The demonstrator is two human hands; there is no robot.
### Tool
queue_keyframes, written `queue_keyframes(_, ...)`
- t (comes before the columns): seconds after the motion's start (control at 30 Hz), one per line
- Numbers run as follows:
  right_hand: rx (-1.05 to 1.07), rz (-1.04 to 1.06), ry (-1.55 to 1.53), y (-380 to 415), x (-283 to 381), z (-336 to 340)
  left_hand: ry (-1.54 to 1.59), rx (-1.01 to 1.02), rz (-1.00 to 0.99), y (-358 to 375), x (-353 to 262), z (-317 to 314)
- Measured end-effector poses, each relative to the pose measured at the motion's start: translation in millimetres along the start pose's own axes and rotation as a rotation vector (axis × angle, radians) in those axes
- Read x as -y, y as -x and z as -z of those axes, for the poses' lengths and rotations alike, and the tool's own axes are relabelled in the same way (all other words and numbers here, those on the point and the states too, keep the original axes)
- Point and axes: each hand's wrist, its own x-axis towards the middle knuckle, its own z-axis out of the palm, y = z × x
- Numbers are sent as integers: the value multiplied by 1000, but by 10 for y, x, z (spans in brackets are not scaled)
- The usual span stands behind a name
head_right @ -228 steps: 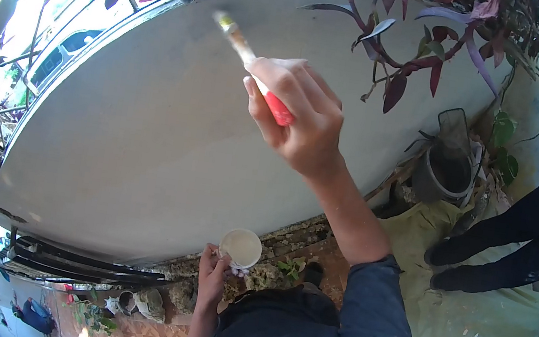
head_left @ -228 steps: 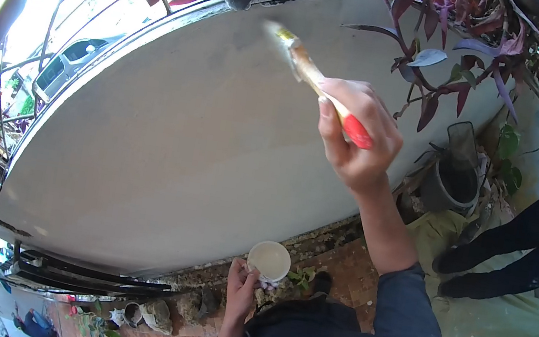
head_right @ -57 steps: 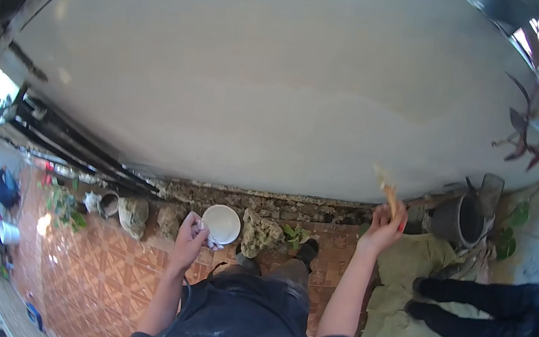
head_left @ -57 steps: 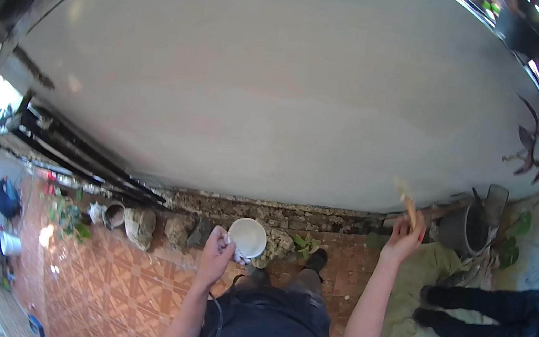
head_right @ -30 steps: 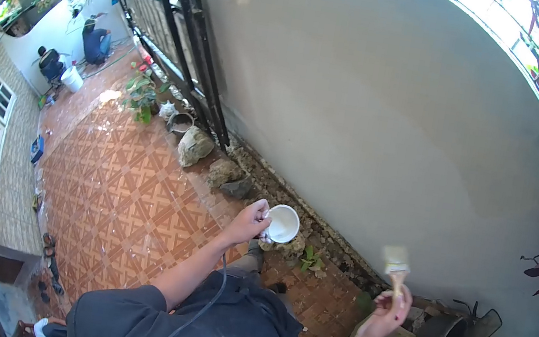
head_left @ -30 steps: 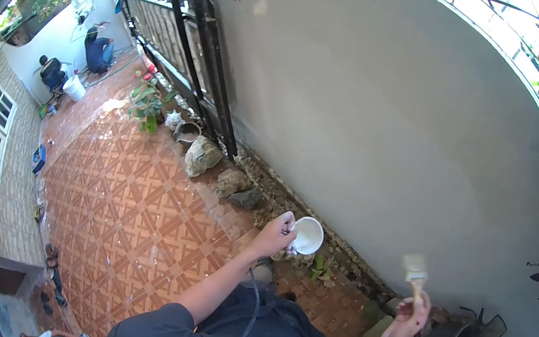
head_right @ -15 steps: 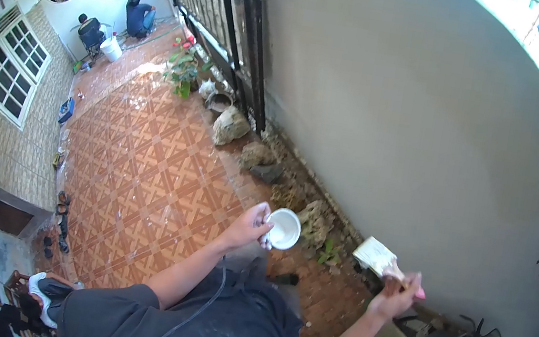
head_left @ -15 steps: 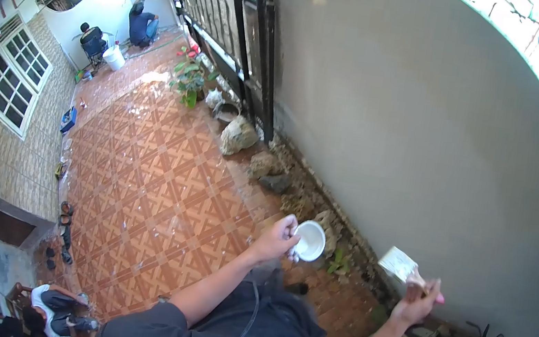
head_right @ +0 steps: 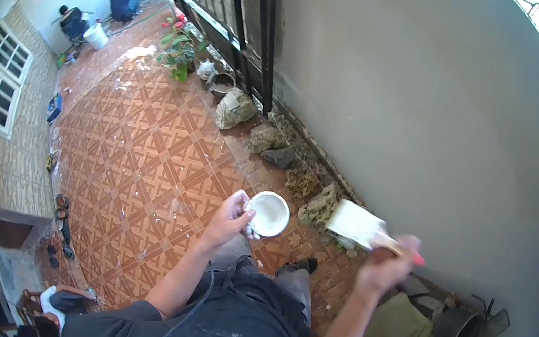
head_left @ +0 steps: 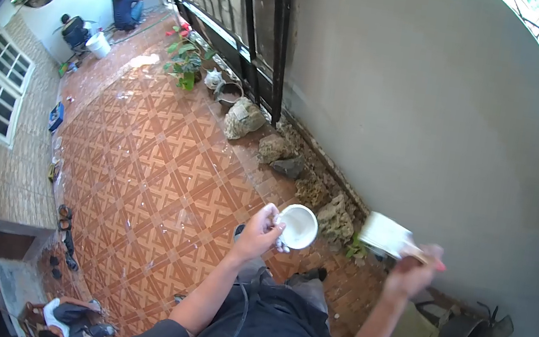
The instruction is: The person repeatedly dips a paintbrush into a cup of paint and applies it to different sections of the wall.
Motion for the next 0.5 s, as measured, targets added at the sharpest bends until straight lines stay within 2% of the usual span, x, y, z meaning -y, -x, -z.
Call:
queue_keyframes(0.03,-11,-97,152,197,-245,-150,6,-29,-14,36,6,173)
queue_keyframes(0.07,182,-208,233,307,-500,-81,14,-53,-44,22,-4,347)
queue_keyframes(0.1,271,-244,249,490,-658,-186,19,-59,-65,35,16,543)
queue_keyframes(0.13,196,-266,247,659,-740,-419,26,-34,-82,54,-30,718)
queue_keyframes(0.2,443,-233,102,836,-722,-713,20,-44,-26,142,-181,1033)
queue_keyframes(0.33,583,-53,99,1166,-698,-1365,-38,-33,-8,242,-611,1454)
queue_keyframes(0.43,831,100,362,1450,-899,-1596,13,-60,-49,306,-807,1705)
queue_keyframes(0.47,905,-15,360,1525,-963,-1619,17,-67,-30,329,-867,1752)
queue_keyframes(0.5,936,4,408,1610,-1000,-1661,11,-78,-64,358,-931,1790)
